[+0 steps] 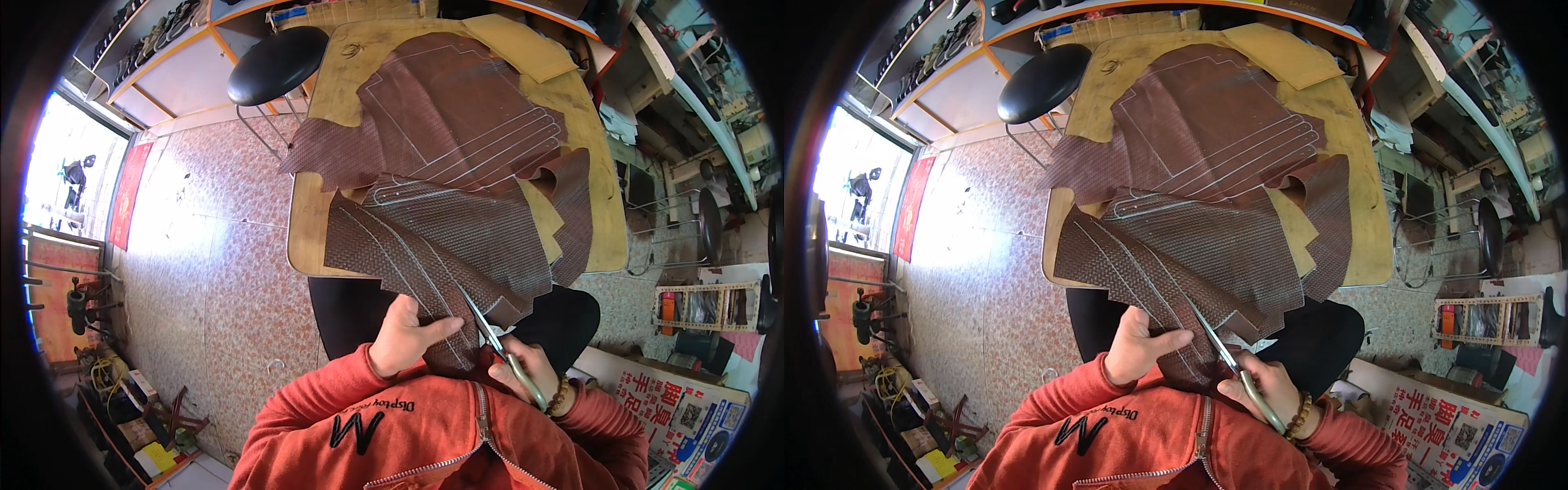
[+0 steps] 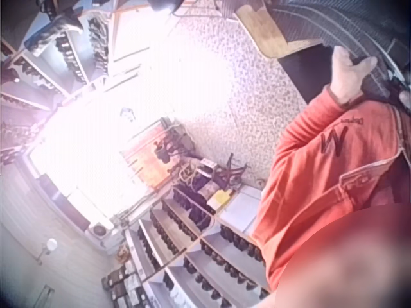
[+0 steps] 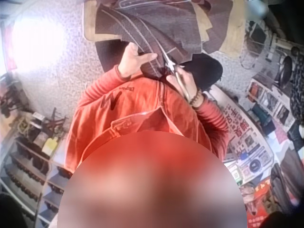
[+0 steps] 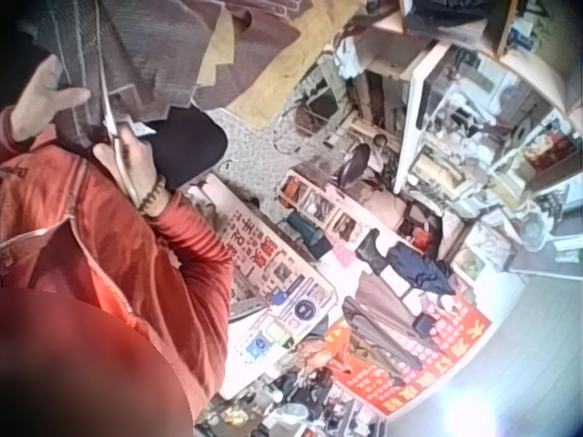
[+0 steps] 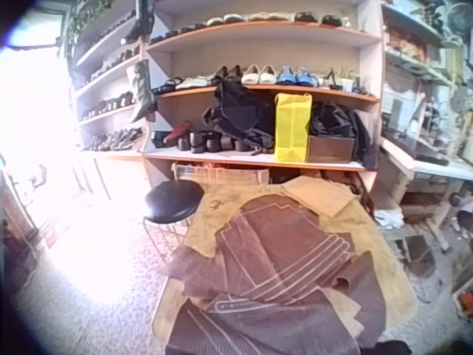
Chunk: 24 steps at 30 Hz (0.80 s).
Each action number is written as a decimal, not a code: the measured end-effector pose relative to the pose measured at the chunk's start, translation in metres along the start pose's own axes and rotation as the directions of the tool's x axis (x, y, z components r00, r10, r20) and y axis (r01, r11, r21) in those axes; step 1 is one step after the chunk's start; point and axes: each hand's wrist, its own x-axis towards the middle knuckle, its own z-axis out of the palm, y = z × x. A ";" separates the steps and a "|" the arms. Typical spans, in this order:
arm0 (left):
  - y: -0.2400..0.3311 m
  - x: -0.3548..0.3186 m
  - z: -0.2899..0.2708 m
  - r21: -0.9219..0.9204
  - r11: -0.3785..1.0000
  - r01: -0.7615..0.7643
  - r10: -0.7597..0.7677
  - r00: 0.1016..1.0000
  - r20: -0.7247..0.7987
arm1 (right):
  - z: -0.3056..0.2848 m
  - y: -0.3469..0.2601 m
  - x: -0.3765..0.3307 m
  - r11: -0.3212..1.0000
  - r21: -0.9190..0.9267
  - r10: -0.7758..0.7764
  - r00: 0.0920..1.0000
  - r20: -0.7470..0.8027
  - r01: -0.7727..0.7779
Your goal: The person uses shears to cut a brown patterned leather sheet along pre-drawn outlines on a worktable. They repeatedly reposition the leather, follow the marked lines, and separate individual glove-shaped pieces. The cut pieces remain on the table as the person continues cutting additional shapes.
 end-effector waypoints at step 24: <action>0.002 -0.005 -0.025 -0.229 0.973 -0.025 -0.011 0.988 -0.151 | 0.007 -0.005 0.026 0.992 -0.084 -0.083 0.991 0.104 0.092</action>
